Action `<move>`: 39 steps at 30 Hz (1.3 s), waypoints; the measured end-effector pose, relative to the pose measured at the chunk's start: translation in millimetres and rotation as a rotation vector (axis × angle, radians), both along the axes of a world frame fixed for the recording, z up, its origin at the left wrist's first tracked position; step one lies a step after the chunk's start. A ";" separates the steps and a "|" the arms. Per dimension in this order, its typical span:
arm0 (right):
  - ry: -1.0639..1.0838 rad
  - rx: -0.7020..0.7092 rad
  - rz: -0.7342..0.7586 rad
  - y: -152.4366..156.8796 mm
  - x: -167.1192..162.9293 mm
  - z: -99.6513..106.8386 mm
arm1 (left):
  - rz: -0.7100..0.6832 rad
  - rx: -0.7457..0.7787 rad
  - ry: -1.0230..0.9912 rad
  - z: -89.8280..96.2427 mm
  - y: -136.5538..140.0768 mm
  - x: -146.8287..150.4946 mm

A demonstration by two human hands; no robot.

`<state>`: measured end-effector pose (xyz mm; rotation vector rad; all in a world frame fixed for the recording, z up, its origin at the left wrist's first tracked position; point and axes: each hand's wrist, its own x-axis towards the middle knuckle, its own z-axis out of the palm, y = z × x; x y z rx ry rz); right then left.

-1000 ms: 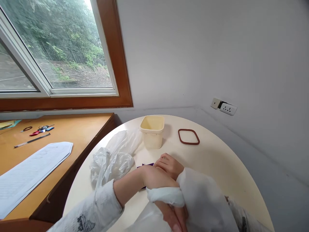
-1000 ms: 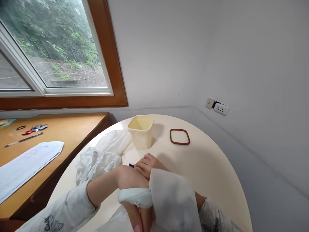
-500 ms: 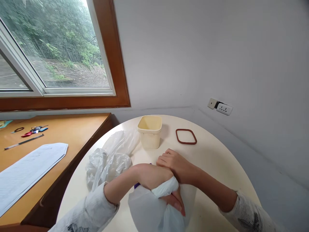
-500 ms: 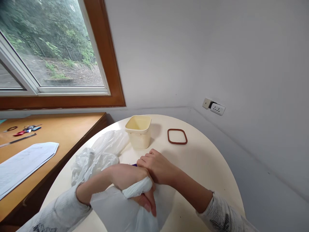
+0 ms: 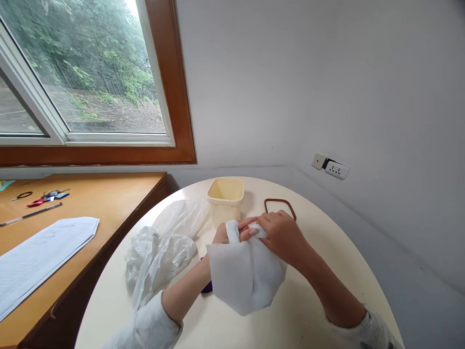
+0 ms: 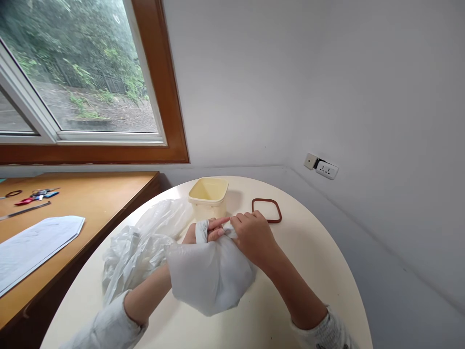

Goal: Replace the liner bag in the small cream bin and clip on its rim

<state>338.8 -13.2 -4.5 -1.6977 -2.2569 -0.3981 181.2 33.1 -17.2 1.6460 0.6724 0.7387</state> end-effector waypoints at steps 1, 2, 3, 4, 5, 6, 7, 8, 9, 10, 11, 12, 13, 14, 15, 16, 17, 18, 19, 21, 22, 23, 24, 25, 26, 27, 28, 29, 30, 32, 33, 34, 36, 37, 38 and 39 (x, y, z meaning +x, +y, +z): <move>0.009 0.016 -0.008 0.2 0.1 7.1 | 0.041 -0.030 -0.031 0.8 1.3 0.9; 0.024 0.021 -0.008 0.2 -0.1 14.6 | 0.082 -0.051 -0.071 2.1 2.6 1.6; 0.048 0.015 -0.002 0.1 -0.6 22.0 | 0.115 -0.061 -0.103 3.9 3.9 2.1; 0.084 -0.001 0.006 -0.2 -1.1 28.8 | 0.105 -0.066 -0.104 6.0 5.3 2.3; 0.127 -0.027 0.013 -0.7 -1.6 34.8 | 0.089 -0.057 -0.096 8.4 6.6 2.1; 0.174 -0.061 0.015 -1.2 -1.9 39.6 | 0.070 -0.036 -0.078 10.9 8.0 1.6; 0.221 -0.098 0.013 -1.7 -2.1 43.2 | 0.043 -0.004 -0.049 13.4 9.2 0.7; 0.263 -0.134 0.009 -2.2 -2.2 45.6 | 0.010 0.035 -0.009 15.8 10.4 -0.6; 0.298 -0.165 0.004 -2.6 -2.2 46.9 | -0.025 0.075 0.036 17.7 11.3 -2.1; 0.328 -0.190 0.003 -2.9 -2.3 47.5 | -0.054 0.113 0.080 19.2 12.1 -3.8; 0.353 -0.210 0.007 -3.3 -2.6 47.6 | -0.068 0.143 0.124 20.0 12.5 -5.5; 0.376 -0.228 0.018 -3.6 -3.0 47.6 | -0.066 0.167 0.165 20.3 12.6 -7.1; 0.397 -0.245 0.031 -3.8 -3.5 47.5 | -0.050 0.187 0.200 20.2 12.5 -8.6; 0.418 -0.263 0.045 -4.0 -4.0 47.7 | -0.031 0.202 0.229 19.8 12.1 -10.0; 0.435 -0.280 0.057 -4.2 -4.5 48.0 | -0.015 0.214 0.251 19.2 11.6 -11.1; 0.449 -0.291 0.066 -4.3 -4.8 48.5 | -0.003 0.222 0.264 18.7 10.9 -12.0; 0.460 -0.295 0.072 -4.2 -4.9 49.1 | 0.005 0.225 0.265 18.3 10.2 -12.7; 0.467 -0.293 0.076 -4.1 -4.7 49.6 | 0.010 0.225 0.257 18.2 9.6 -13.2; 0.474 -0.287 0.076 -3.8 -4.5 50.0 | 0.010 0.220 0.249 18.2 9.1 -13.6; 0.496 -0.267 0.073 -3.0 -4.4 50.2 | 0.014 0.219 0.244 18.8 8.5 -13.7; 0.518 -0.260 0.073 -2.5 -4.9 49.9 | 0.020 0.228 0.246 19.1 8.4 -13.6; 0.555 -0.259 0.078 -1.8 -5.9 49.4 | 0.031 0.242 0.246 19.3 8.5 -13.3; 0.606 -0.263 0.087 -1.0 -7.4 48.7 | 0.044 0.261 0.238 19.3 8.8 -12.9; 0.669 -0.273 0.100 0.0 -9.5 47.9 | 0.053 0.281 0.219 19.0 9.3 -12.4; 0.742 -0.293 0.116 1.2 -11.8 47.1 | 0.051 0.298 0.189 18.5 9.8 -11.9; 0.828 -0.323 0.137 2.6 -14.3 46.1 | 0.035 0.309 0.151 17.8 10.4 -11.3; 0.919 -0.361 0.164 4.2 -16.6 45.2 | 0.008 0.314 0.111 16.9 11.0 -10.8; 1.007 -0.403 0.195 5.9 -18.5 44.1 | -0.020 0.316 0.075 16.2 11.6 -10.3; 1.087 -0.443 0.229 7.8 -19.9 43.1 | -0.039 0.311 0.047 15.5 12.1 -9.9; 1.200 -0.482 0.281 11.6 -20.8 41.2 | -0.032 0.279 0.014 14.8 13.0 -9.5; 1.221 -0.456 0.286 13.4 -20.6 40.4 | -0.009 0.256 0.010 14.6 13.5 -9.4; 1.221 -0.401 0.276 14.8 -20.0 39.9 | 0.018 0.232 0.011 14.4 14.0 -9.6; 1.192 -0.219 0.231 15.6 -18.9 40.0 | 0.065 0.212 0.028 13.6 14.9 -10.1; 1.173 -0.109 0.207 14.6 -18.6 40.6 | 0.084 0.224 0.043 13.0 15.3 -10.5; 1.155 0.000 0.190 12.6 -18.7 41.7 | 0.101 0.246 0.062 12.2 15.6 -11.0; 1.141 0.098 0.184 9.5 -19.3 43.2 | 0.114 0.274 0.085 11.5 15.7 -11.3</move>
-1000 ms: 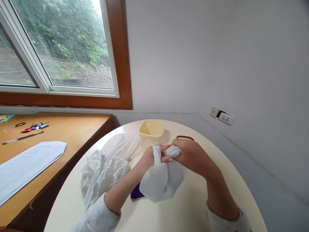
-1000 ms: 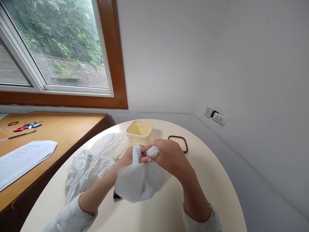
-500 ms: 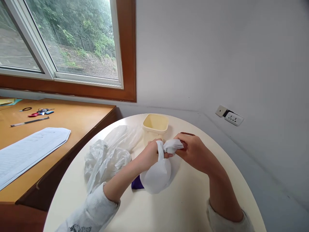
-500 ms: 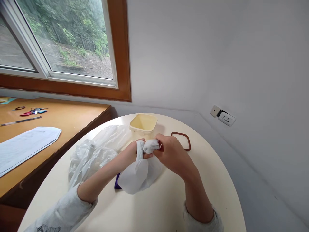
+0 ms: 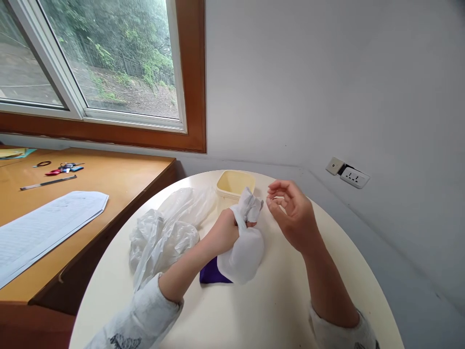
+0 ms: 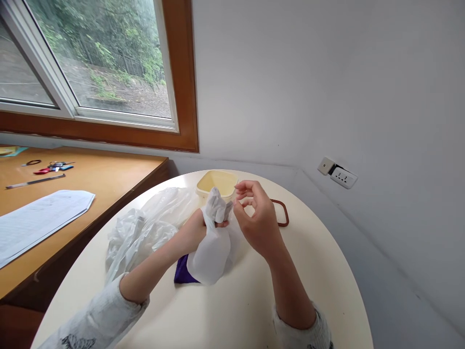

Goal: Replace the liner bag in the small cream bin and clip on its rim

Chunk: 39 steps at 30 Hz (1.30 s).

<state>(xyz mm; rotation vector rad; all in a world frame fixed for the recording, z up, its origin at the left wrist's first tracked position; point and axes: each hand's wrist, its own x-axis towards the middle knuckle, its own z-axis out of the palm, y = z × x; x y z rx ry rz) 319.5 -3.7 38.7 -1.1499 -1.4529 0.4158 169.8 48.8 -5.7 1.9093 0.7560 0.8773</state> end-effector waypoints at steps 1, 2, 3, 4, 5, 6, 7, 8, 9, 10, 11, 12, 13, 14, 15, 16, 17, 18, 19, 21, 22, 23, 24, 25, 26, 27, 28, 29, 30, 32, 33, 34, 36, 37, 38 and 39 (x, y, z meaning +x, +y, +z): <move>-0.005 0.067 -0.030 -3.9 -1.2 1.7 | 0.012 0.028 0.027 -0.6 -0.2 -0.3; -0.017 0.125 -0.027 -8.1 -3.0 3.5 | 0.019 0.051 0.057 -0.9 -0.6 -0.5; -0.043 0.164 0.001 -12.3 -5.3 5.1 | 0.023 0.066 0.085 -0.8 -1.2 -0.6; -0.086 0.180 0.040 -15.9 -8.1 6.5 | 0.028 0.075 0.111 -0.5 -2.0 -0.7; -0.143 0.178 0.069 -18.6 -11.1 7.5 | 0.033 0.079 0.131 0.0 -2.8 -0.6; -0.212 0.161 0.075 -19.9 -14.1 7.9 | 0.043 0.078 0.143 0.7 -3.6 -0.6; -0.287 0.136 0.058 -19.9 -16.7 7.7 | 0.054 0.075 0.147 1.4 -4.2 -0.6; -0.356 0.104 0.026 -18.7 -18.6 7.1 | 0.062 0.073 0.147 2.0 -4.7 -0.8; -0.410 0.069 -0.009 -16.4 -19.8 6.0 | 0.067 0.071 0.143 2.4 -4.9 -0.9; -0.448 0.034 -0.033 -13.5 -19.9 4.6 | 0.069 0.069 0.136 2.9 -5.0 -1.2; -0.473 -0.004 -0.046 -10.4 -19.0 3.1 | 0.067 0.066 0.127 3.4 -5.1 -1.5; -0.491 -0.042 -0.053 -7.4 -17.4 1.6 | 0.063 0.066 0.117 4.0 -5.2 -1.9; -0.505 -0.073 -0.061 -4.8 -15.1 0.2 | 0.059 0.070 0.106 4.9 -5.5 -2.1; -0.520 -0.100 -0.069 -2.8 -12.4 -1.0 | 0.054 0.076 0.093 6.0 -5.9 -2.4; -0.539 -0.125 -0.075 -1.3 -9.7 -2.1 | 0.047 0.086 0.084 7.3 -6.6 -2.5; -0.556 -0.151 -0.075 -0.2 -7.0 -3.1 | 0.040 0.102 0.081 8.7 -7.4 -2.5; -0.569 -0.180 -0.073 0.5 -4.7 -4.3 | 0.038 0.125 0.088 9.9 -8.3 -2.5; -0.579 -0.212 -0.067 1.1 -2.9 -5.5 | 0.042 0.155 0.106 10.8 -9.0 -2.5; -0.587 -0.245 -0.057 1.8 -1.5 -6.9 | 0.050 0.193 0.138 11.1 -9.5 -2.5; -0.613 -0.296 -0.027 3.4 0.0 -9.9 | 0.082 0.291 0.237 9.7 -9.3 -2.7; -0.631 -0.309 -0.014 4.2 0.1 -11.0 | 0.105 0.343 0.294 8.0 -8.6 -3.0; -0.648 -0.313 -0.003 5.0 -0.1 -11.8 | 0.127 0.394 0.352 6.0 -7.6 -3.3; -0.659 -0.302 -0.003 5.6 -0.5 -11.9 | 0.154 0.441 0.405 3.8 -6.6 -3.8; -0.658 -0.274 -0.019 5.7 -1.3 -11.3 | 0.184 0.484 0.453 1.8 -5.6 -4.1; -0.641 -0.232 -0.046 5.2 -2.5 -10.0 | 0.214 0.523 0.494 0.1 -4.8 -4.4; -0.609 -0.179 -0.076 4.1 -4.0 -8.1 | 0.241 0.558 0.529 -1.2 -4.3 -4.6; -0.570 -0.125 -0.099 2.4 -6.0 -5.8 | 0.265 0.589 0.559 -2.0 -4.2 -4.6; -0.532 -0.081 -0.103 0.1 -8.3 -3.5 | 0.283 0.613 0.583 -2.5 -4.3 -4.4; -0.505 -0.062 -0.081 -2.5 -11.0 -1.4 | 0.294 0.628 0.602 -2.6 -4.6 -4.2; -0.509 -0.103 0.003 -7.3 -16.8 1.3 | 0.287 0.625 0.632 -2.5 -5.1 -3.8; -0.534 -0.146 0.039 -9.1 -19.3 1.7 | 0.270 0.609 0.643 -2.3 -5.3 -3.8; -0.564 -0.194 0.060 -10.1 -21.5 1.6 | 0.249 0.586 0.649 -2.0 -5.3 -4.0; -0.617 -0.266 0.060 -9.9 -24.0 0.4 | 0.198 0.540 0.640 -1.1 -4.9 -4.7; -0.635 -0.287 0.048 -8.9 -24.4 -0.5 | 0.178 0.521 0.630 -0.4 -4.7 -5.1; -0.647 -0.303 0.036 -7.4 -24.4 -1.4 | 0.168 0.506 0.620 0.6 -4.6 -5.5; -0.658 -0.316 0.025 -5.8 -24.0 -2.6 | 0.165 0.491 0.616 1.8 -4.6 -5.7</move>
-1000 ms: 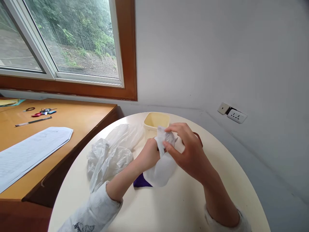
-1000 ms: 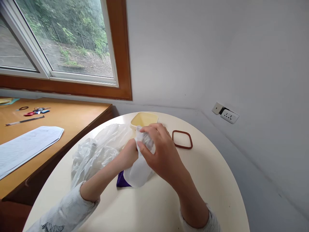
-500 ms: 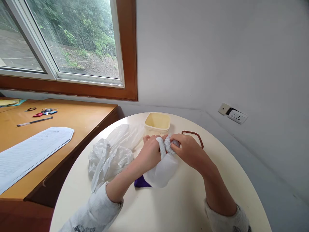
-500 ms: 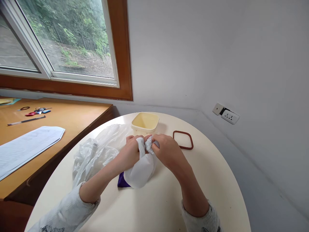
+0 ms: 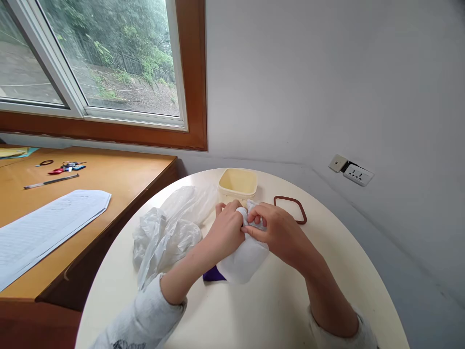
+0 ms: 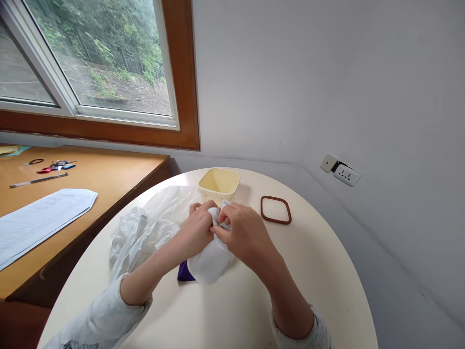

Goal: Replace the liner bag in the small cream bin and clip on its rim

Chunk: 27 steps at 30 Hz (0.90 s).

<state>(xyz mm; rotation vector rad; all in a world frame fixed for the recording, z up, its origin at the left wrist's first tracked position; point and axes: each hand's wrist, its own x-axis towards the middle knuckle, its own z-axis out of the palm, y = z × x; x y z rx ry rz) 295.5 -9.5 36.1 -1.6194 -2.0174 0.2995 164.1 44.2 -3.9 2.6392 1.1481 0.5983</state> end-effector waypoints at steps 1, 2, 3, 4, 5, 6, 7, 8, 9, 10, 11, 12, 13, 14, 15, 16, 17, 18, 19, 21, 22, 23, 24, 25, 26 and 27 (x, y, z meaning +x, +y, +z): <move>-0.012 -0.002 -0.016 1.7 0.4 -1.3 | 0.001 -0.013 -0.001 1.4 -0.3 -0.1; -0.025 0.004 -0.033 3.3 0.9 -2.8 | 0.002 -0.025 0.002 2.8 -0.7 -0.1; -0.037 0.014 -0.052 4.9 1.2 -4.5 | -0.001 -0.036 0.006 4.2 -1.3 0.0; -0.047 0.024 -0.074 6.3 1.5 -6.2 | -0.008 -0.045 0.008 5.4 -1.9 0.1; -0.054 0.029 -0.096 7.6 1.8 -7.9 | -0.018 -0.050 0.006 6.3 -2.4 0.2; -0.056 0.028 -0.121 8.8 2.2 -9.4 | -0.026 -0.051 -0.001 6.8 -2.7 0.3; -0.053 0.021 -0.142 9.9 2.9 -10.6 | -0.027 -0.047 -0.013 6.9 -2.7 0.2; -0.047 0.009 -0.157 10.9 3.9 -11.5 | -0.027 -0.040 -0.028 6.7 -2.3 0.0; -0.041 -0.004 -0.169 11.9 5.3 -12.1 | -0.030 -0.028 -0.047 6.1 -1.7 -0.3; -0.034 -0.013 -0.177 12.8 7.2 -12.4 | -0.041 -0.011 -0.067 5.4 -0.8 -0.6; -0.027 -0.019 -0.182 13.8 9.4 -12.6 | -0.063 0.014 -0.087 4.5 0.3 -1.0; -0.016 -0.023 -0.181 14.7 12.0 -12.8 | -0.092 0.044 -0.106 3.8 1.4 -1.4; -0.001 -0.028 -0.174 15.7 14.9 -13.0 | -0.124 0.078 -0.125 3.3 2.3 -1.8; 0.019 -0.033 -0.168 16.7 17.9 -13.1 | -0.148 0.110 -0.145 3.1 3.1 -2.2; 0.041 -0.040 -0.159 17.6 20.9 -13.2 | -0.163 0.134 -0.167 3.2 3.5 -2.5; 0.062 -0.051 -0.147 18.5 23.9 -13.2 | -0.168 0.149 -0.192 3.6 3.6 -2.8; 0.081 -0.062 -0.134 19.5 26.7 -13.1 | -0.170 0.152 -0.221 4.2 3.4 -3.1; 0.100 -0.072 -0.124 20.5 29.4 -12.8 | -0.172 0.142 -0.257 4.8 2.9 -3.3; 0.119 -0.091 -0.109 21.5 31.8 -12.5 | -0.178 0.119 -0.299 5.4 2.4 -3.4; 0.158 -0.145 -0.068 23.6 35.6 -12.1 | -0.209 0.027 -0.415 5.5 1.7 -3.2; 0.176 -0.167 -0.050 24.5 36.9 -12.1 | -0.227 -0.042 -0.494 4.9 1.8 -2.8; 0.188 -0.180 -0.036 25.3 37.8 -12.4 | -0.245 -0.119 -0.581 4.0 2.3 -2.3; 0.187 -0.179 -0.021 25.9 38.3 -13.2 | -0.261 -0.197 -0.673 2.8 3.0 -1.7; 0.173 -0.165 -0.002 26.3 38.6 -14.4 | -0.274 -0.274 -0.761 1.6 3.9 -1.0; 0.156 -0.146 0.014 26.4 38.6 -16.0 | -0.279 -0.347 -0.837 0.6 4.8 -0.3; 0.143 -0.135 0.028 26.4 38.6 -18.0 | -0.277 -0.414 -0.897 0.0 5.5 0.5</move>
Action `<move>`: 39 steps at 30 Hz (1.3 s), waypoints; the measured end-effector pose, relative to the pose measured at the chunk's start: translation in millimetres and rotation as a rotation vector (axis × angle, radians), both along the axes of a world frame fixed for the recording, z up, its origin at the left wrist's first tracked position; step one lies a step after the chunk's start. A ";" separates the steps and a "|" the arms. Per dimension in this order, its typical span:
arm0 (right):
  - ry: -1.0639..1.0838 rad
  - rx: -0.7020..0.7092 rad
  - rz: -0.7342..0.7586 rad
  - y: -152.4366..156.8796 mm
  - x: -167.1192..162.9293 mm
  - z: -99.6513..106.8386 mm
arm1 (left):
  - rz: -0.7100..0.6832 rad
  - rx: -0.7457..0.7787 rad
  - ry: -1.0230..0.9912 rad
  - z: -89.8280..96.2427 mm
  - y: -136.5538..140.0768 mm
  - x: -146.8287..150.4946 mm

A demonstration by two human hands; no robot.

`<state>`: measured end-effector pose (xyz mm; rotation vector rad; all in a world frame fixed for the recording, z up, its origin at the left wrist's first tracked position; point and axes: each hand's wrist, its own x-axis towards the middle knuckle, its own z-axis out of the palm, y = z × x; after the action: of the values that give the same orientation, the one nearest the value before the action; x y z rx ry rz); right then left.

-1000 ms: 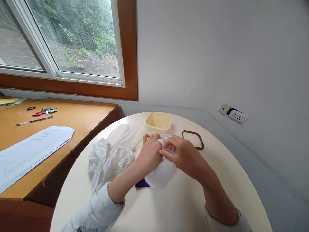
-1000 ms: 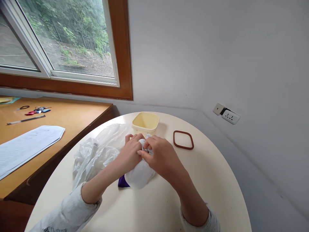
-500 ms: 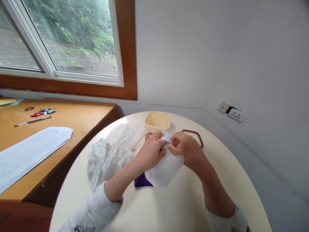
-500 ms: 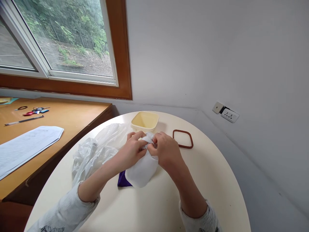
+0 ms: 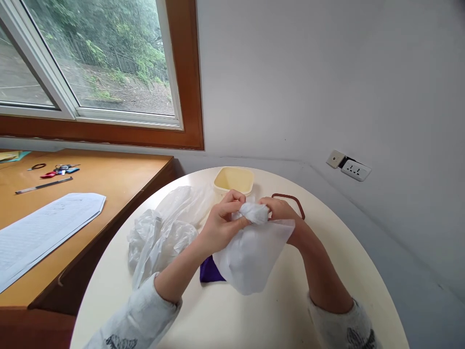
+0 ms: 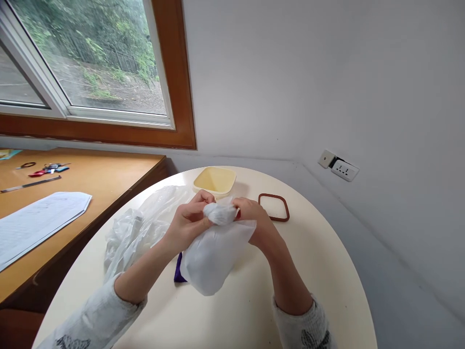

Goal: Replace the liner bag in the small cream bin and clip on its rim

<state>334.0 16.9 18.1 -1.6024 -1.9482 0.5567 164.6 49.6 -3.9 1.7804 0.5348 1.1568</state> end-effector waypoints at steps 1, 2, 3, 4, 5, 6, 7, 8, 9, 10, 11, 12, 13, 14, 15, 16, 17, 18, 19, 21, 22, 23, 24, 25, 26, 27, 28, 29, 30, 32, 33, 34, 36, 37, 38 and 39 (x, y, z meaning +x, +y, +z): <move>-0.004 -0.001 0.005 -0.2 -0.2 -2.1 | -0.011 -0.068 -0.034 -0.2 0.5 0.7; 0.001 -0.014 0.001 -0.5 -0.6 -4.0 | -0.016 -0.135 -0.051 0.1 0.7 1.4; 0.015 -0.031 -0.012 -0.8 -1.2 -5.5 | -0.011 -0.198 -0.056 0.8 0.8 2.0; 0.035 -0.038 -0.028 -1.3 -2.0 -6.2 | 0.000 -0.252 -0.054 1.9 0.8 2.5; 0.057 -0.024 -0.041 -1.7 -3.3 -6.1 | 0.012 -0.293 -0.051 3.3 0.8 2.8; 0.081 0.008 -0.043 -2.1 -4.9 -5.1 | 0.021 -0.324 -0.047 4.8 1.0 3.1; 0.114 0.055 -0.039 -2.5 -6.8 -3.3 | 0.024 -0.345 -0.042 6.2 1.3 3.2; 0.160 0.103 -0.033 -2.9 -8.9 -1.0 | 0.022 -0.355 -0.035 7.5 1.6 3.1; 0.221 0.137 -0.019 -3.3 -11.0 1.8 | 0.019 -0.358 -0.026 8.6 2.1 3.0; 0.297 0.143 0.008 -3.8 -12.9 4.5 | 0.016 -0.356 -0.014 9.4 2.5 2.8; 0.383 0.125 0.045 -4.2 -14.4 7.1 | 0.014 -0.350 -0.003 9.8 2.8 2.7; 0.474 0.086 0.090 -4.7 -15.3 9.2 | 0.012 -0.342 0.005 9.8 3.0 2.6; 0.560 0.036 0.137 -5.0 -15.8 10.8 | 0.008 -0.332 0.011 9.5 3.0 2.7; 0.628 -0.018 0.178 -5.3 -15.8 11.8 | -0.001 -0.323 0.016 8.8 2.9 2.9; 0.677 -0.061 0.204 -5.4 -15.5 12.3 | -0.014 -0.315 0.022 7.9 2.6 3.1; 0.707 -0.088 0.208 -5.3 -15.0 12.2 | -0.030 -0.308 0.029 6.8 2.2 3.5; 0.720 -0.100 0.200 -5.1 -14.5 11.8 | -0.047 -0.301 0.037 5.5 1.8 4.0; 0.727 -0.101 0.187 -4.7 -14.0 11.1 | -0.064 -0.296 0.044 4.1 1.5 4.5; 0.730 -0.091 0.177 -4.2 -13.7 10.2 | -0.079 -0.292 0.050 2.8 1.3 5.1; 0.726 -0.056 0.167 -3.3 -13.5 8.8 | -0.100 -0.281 0.053 0.6 1.2 6.3; 0.720 -0.030 0.163 -3.0 -13.5 8.3 | -0.109 -0.272 0.051 -0.1 1.3 6.9; 0.714 0.003 0.153 -2.9 -13.5 8.0 | -0.117 -0.261 0.054 -0.4 1.3 7.5; 0.706 0.039 0.134 -3.1 -13.4 8.0 | -0.128 -0.248 0.063 -0.3 1.3 7.9; 0.699 0.074 0.109 -3.5 -13.2 8.1 | -0.140 -0.236 0.076 0.0 1.2 8.3; 0.699 0.105 0.081 -4.2 -13.0 8.5 | -0.147 -0.228 0.093 0.6 1.0 8.5; 0.705 0.130 0.057 -5.1 -12.5 9.1 | -0.149 -0.221 0.111 1.3 0.8 8.6; 0.720 0.151 0.040 -6.1 -12.0 9.7 | -0.146 -0.217 0.126 2.0 0.7 8.4; 0.745 0.169 0.029 -7.1 -11.4 10.3 | -0.141 -0.215 0.134 2.5 0.6 8.1; 0.777 0.187 0.023 -8.0 -10.7 10.9 | -0.140 -0.217 0.137 2.8 0.7 7.7; 0.850 0.216 0.020 -9.1 -9.5 11.3 | -0.154 -0.229 0.133 2.8 1.2 6.4; 0.885 0.226 0.015 -9.0 -9.1 11.1 | -0.167 -0.235 0.129 2.6 1.6 5.6; 0.919 0.238 0.007 -8.6 -8.7 10.5 | -0.181 -0.237 0.127 2.4 1.9 4.7; 0.983 0.264 -0.014 -6.7 -7.7 9.0 | -0.196 -0.223 0.137 2.2 2.4 3.1; 1.009 0.274 -0.025 -5.5 -6.7 8.3 | -0.195 -0.211 0.144 2.3 2.5 2.5; 1.028 0.276 -0.031 -4.3 -5.3 7.7 | -0.191 -0.201 0.151 2.4 2.5 2.1; 1.035 0.266 -0.033 -3.2 -3.2 7.3 | -0.181 -0.192 0.152 2.6 2.4 1.9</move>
<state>330.8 13.7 25.4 -0.8716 -1.1364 0.8463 166.4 52.0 -1.4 1.7192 0.5423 0.8225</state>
